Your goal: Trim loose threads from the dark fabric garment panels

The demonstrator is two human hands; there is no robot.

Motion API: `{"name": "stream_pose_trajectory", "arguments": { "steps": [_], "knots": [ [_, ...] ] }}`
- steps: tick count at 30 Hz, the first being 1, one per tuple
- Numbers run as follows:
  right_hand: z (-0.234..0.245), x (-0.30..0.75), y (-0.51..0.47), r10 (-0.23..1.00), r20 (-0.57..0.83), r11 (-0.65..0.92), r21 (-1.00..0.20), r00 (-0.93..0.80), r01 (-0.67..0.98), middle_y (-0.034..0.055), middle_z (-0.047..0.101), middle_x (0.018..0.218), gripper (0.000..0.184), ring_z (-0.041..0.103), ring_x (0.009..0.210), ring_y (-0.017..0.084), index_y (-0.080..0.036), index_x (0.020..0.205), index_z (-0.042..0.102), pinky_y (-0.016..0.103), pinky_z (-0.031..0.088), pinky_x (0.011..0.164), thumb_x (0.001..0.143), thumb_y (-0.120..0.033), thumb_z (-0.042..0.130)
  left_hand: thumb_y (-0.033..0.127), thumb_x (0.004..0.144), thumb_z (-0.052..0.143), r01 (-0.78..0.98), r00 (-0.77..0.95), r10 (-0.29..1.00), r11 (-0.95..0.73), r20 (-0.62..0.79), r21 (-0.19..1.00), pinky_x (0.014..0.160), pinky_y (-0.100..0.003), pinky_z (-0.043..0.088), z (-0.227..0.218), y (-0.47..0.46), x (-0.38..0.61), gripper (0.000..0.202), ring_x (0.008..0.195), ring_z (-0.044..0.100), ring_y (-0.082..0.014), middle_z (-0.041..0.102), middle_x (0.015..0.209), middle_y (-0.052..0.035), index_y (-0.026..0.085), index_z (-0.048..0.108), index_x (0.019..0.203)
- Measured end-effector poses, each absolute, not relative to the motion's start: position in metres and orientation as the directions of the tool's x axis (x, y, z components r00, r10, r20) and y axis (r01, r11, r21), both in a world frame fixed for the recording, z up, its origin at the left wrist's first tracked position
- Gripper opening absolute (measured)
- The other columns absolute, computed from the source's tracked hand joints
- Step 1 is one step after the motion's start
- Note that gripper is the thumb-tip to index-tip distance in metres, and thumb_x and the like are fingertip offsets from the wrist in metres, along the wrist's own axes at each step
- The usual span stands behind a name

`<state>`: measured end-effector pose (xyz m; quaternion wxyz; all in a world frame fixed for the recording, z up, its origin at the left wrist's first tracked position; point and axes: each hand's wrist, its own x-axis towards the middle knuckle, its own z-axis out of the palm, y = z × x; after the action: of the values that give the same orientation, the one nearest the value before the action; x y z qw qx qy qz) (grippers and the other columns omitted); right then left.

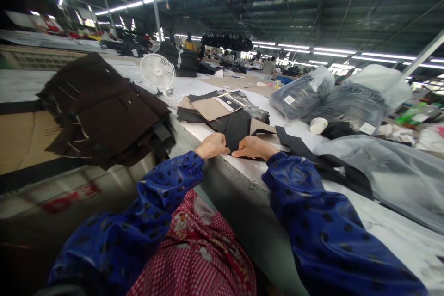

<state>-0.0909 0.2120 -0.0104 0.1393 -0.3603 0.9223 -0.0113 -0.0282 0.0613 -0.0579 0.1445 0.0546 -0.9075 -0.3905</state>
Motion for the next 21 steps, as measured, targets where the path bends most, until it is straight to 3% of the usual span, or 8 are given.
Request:
{"name": "stream_pose_trajectory", "arguments": {
  "steps": [3, 7, 10, 12, 14, 17, 19, 21],
  "knots": [
    [-0.013, -0.092, 0.212, -0.657, -0.244, 0.751, -0.13, -0.714, -0.647, -0.0008, 0.052, 0.055, 0.04, 0.048, 0.054, 0.013, -0.018, 0.063, 0.056, 0.025, 0.029, 0.048, 0.077, -0.055, 0.058, 0.013, 0.055, 0.076, 0.064, -0.938, -0.205, 0.691, 0.279, 0.72, 0.061, -0.029, 0.038, -0.061, 0.055, -0.032, 0.025, 0.063, 0.05, -0.0174, 0.05, 0.056, 0.0028, 0.021, 0.052, 0.06],
    [-0.014, -0.087, 0.21, -0.655, -0.162, 0.753, -0.056, -0.738, -0.656, -0.0005, 0.049, 0.056, 0.046, 0.047, 0.056, 0.012, -0.018, 0.06, 0.055, 0.026, 0.026, 0.049, 0.078, -0.06, 0.056, 0.011, 0.077, 0.059, 0.193, -0.926, -0.114, 0.675, 0.36, 0.712, 0.067, -0.028, 0.041, -0.071, 0.045, -0.027, 0.009, 0.071, 0.055, -0.0169, 0.059, 0.071, -0.0004, 0.019, 0.062, 0.08],
    [-0.012, -0.077, 0.211, -0.7, -0.143, 0.71, -0.033, -0.699, -0.704, -0.0004, 0.049, 0.055, 0.045, 0.046, 0.055, 0.012, -0.017, 0.059, 0.056, 0.026, 0.025, 0.049, 0.08, -0.058, 0.057, 0.02, 0.082, 0.061, 0.342, -0.907, 0.044, 0.657, 0.419, 0.672, 0.072, -0.027, 0.044, -0.081, 0.041, -0.009, 0.014, 0.08, 0.058, -0.0168, 0.06, 0.085, -0.0018, 0.019, 0.067, 0.094],
    [-0.01, -0.066, 0.212, -0.74, -0.152, 0.668, -0.05, -0.656, -0.742, -0.0006, 0.05, 0.055, 0.043, 0.046, 0.054, 0.011, -0.017, 0.058, 0.056, 0.025, 0.026, 0.049, 0.08, -0.054, 0.058, 0.027, 0.073, 0.073, 0.438, -0.87, 0.146, 0.665, 0.47, 0.605, 0.077, -0.029, 0.045, -0.091, 0.041, 0.008, 0.035, 0.087, 0.057, -0.0193, 0.057, 0.093, -0.0032, 0.019, 0.066, 0.107],
    [-0.007, -0.053, 0.215, -0.774, -0.186, 0.63, -0.139, -0.605, -0.764, -0.0002, 0.052, 0.055, 0.041, 0.048, 0.053, 0.011, -0.017, 0.06, 0.056, 0.024, 0.03, 0.048, 0.083, -0.05, 0.056, 0.027, 0.071, 0.076, 0.462, -0.834, 0.162, 0.729, 0.528, 0.506, 0.078, -0.033, 0.045, -0.102, 0.044, 0.024, 0.046, 0.091, 0.055, -0.0222, 0.056, 0.093, -0.0044, 0.019, 0.063, 0.114],
    [0.0, -0.032, 0.224, -0.829, -0.168, 0.549, -0.434, -0.534, -0.715, 0.0025, 0.061, 0.065, 0.038, 0.056, 0.057, 0.012, -0.016, 0.073, 0.06, 0.021, 0.04, 0.05, 0.09, -0.046, 0.046, 0.018, 0.081, 0.066, 0.455, -0.751, 0.099, 0.794, 0.653, 0.403, 0.078, -0.035, 0.043, -0.113, 0.048, 0.044, 0.022, 0.09, 0.053, -0.0223, 0.056, 0.089, -0.0052, 0.018, 0.067, 0.102],
    [0.005, -0.018, 0.233, -0.828, -0.01, 0.468, -0.56, -0.56, -0.683, 0.0041, 0.064, 0.072, 0.039, 0.06, 0.062, 0.013, -0.015, 0.08, 0.061, 0.022, 0.046, 0.053, 0.094, -0.046, 0.04, 0.015, 0.084, 0.061, 0.453, -0.7, 0.033, 0.793, 0.714, 0.407, 0.078, -0.035, 0.042, -0.112, 0.049, 0.053, 0.012, 0.089, 0.052, -0.0217, 0.055, 0.088, -0.0053, 0.018, 0.069, 0.092],
    [0.006, -0.004, 0.245, -0.786, 0.201, 0.433, -0.496, -0.585, -0.752, 0.0053, 0.066, 0.079, 0.038, 0.062, 0.069, 0.015, -0.016, 0.084, 0.062, 0.025, 0.051, 0.059, 0.093, -0.048, 0.043, 0.016, 0.083, 0.063, 0.462, -0.664, -0.016, 0.777, 0.747, 0.428, 0.079, -0.036, 0.042, -0.103, 0.049, 0.06, 0.008, 0.09, 0.051, -0.0219, 0.056, 0.089, -0.0052, 0.018, 0.07, 0.086]
  ]
}}
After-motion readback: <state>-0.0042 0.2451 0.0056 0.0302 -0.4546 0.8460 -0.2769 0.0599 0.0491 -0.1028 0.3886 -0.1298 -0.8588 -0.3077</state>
